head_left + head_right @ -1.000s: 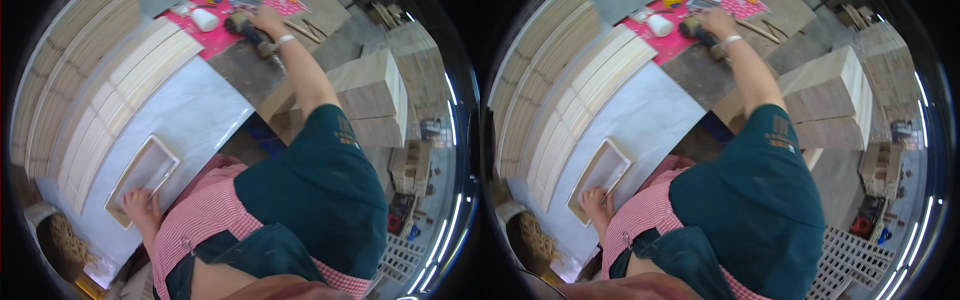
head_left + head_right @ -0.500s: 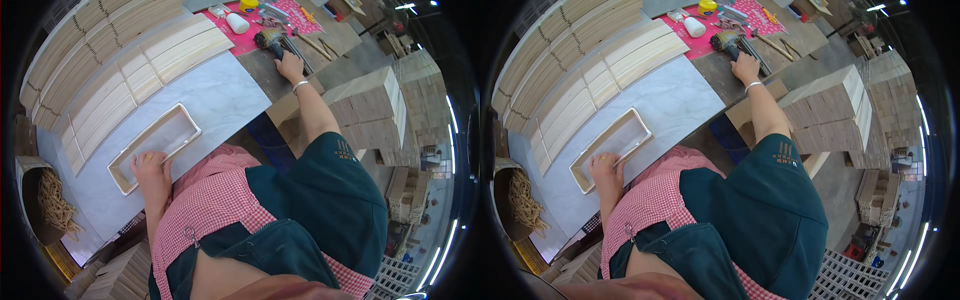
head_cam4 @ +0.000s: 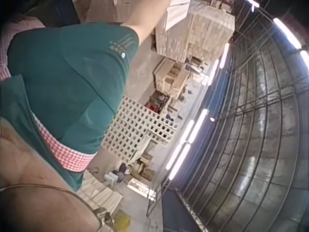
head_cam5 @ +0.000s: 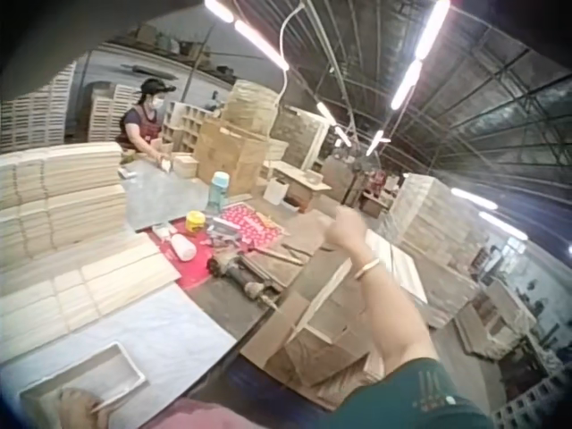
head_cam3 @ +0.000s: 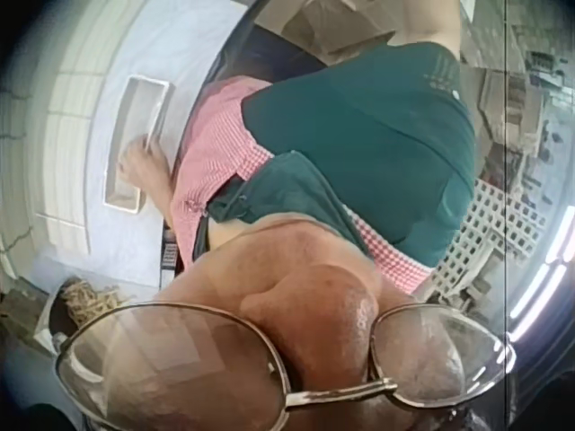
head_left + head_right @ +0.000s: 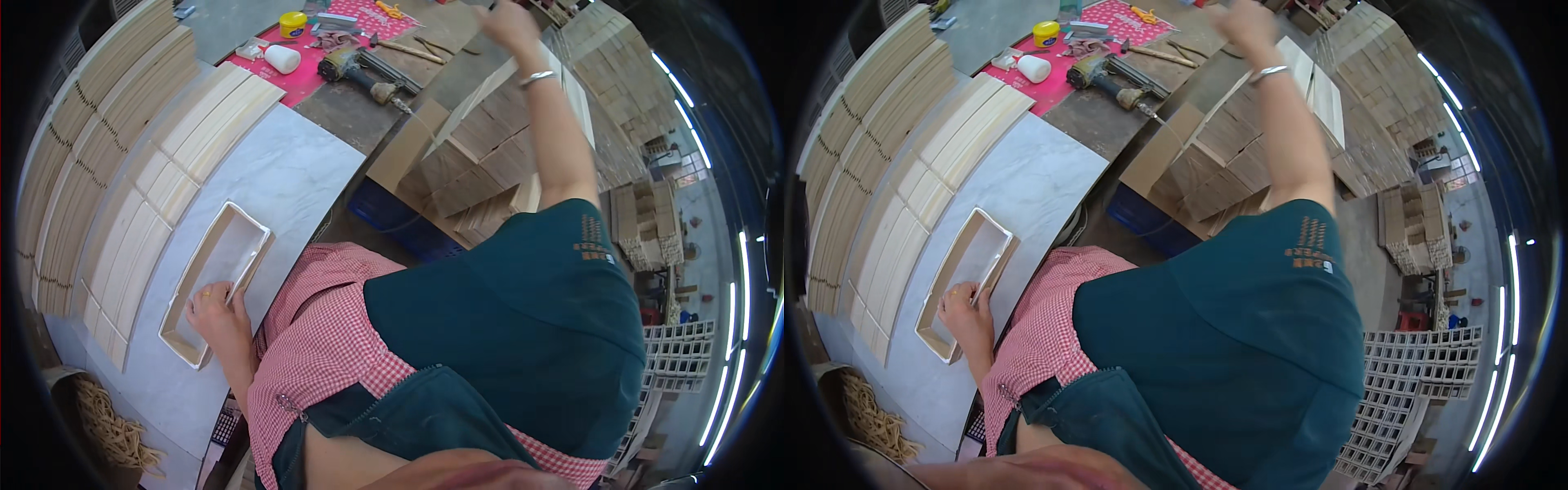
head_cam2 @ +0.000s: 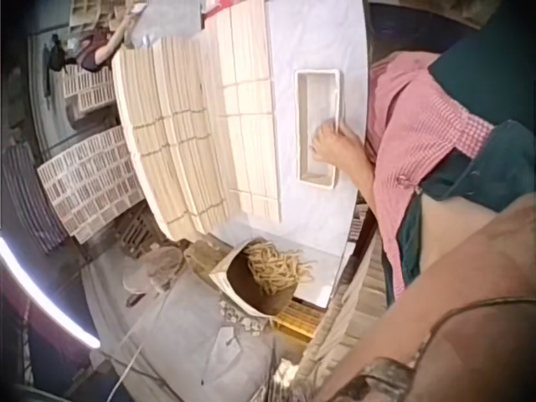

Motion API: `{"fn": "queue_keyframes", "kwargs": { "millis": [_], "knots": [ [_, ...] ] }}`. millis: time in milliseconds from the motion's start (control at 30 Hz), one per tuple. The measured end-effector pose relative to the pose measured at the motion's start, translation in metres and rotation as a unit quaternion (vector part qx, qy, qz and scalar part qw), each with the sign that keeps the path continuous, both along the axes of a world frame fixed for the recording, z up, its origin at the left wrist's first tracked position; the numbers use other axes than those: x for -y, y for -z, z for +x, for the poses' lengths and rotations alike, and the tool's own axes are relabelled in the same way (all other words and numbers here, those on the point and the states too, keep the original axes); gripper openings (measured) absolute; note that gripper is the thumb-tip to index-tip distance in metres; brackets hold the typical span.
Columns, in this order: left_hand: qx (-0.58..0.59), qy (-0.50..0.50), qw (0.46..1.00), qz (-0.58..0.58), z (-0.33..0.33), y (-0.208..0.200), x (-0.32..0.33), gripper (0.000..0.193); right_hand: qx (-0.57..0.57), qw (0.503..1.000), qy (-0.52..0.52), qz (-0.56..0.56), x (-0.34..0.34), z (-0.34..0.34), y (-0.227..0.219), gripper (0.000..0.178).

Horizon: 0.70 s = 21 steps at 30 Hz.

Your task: Assembling wooden box frames by applying glue to joints and securing them with a pneumatic stapler.

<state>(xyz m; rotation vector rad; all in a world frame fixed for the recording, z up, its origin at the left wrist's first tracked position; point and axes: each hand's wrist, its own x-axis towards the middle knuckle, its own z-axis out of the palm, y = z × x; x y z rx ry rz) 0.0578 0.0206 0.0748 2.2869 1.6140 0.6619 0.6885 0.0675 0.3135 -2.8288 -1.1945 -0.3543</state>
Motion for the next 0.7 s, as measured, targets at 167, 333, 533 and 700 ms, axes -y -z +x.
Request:
{"fn": "queue_keyframes", "kwargs": {
  "millis": [167,333,533,700],
  "knots": [
    [0.01,0.014,1.0,0.003,0.003,-0.002,-0.005,0.014,0.077,0.97,0.229,-0.013,0.13,0.163,-0.027,0.068],
    [0.002,-0.006,1.0,-0.013,0.0,-0.003,-0.002,0.014,-0.072,0.954,0.291,-0.007,0.222,0.189,0.021,0.095],
    [0.0,-0.005,1.0,-0.025,-0.001,-0.003,0.001,0.019,-0.123,0.945,0.301,0.014,0.189,0.109,-0.007,0.09],
    [-0.012,-0.003,0.999,-0.035,-0.004,0.0,-0.002,0.027,-0.043,0.944,0.318,0.074,0.174,0.08,-0.029,0.081]
  ]
}}
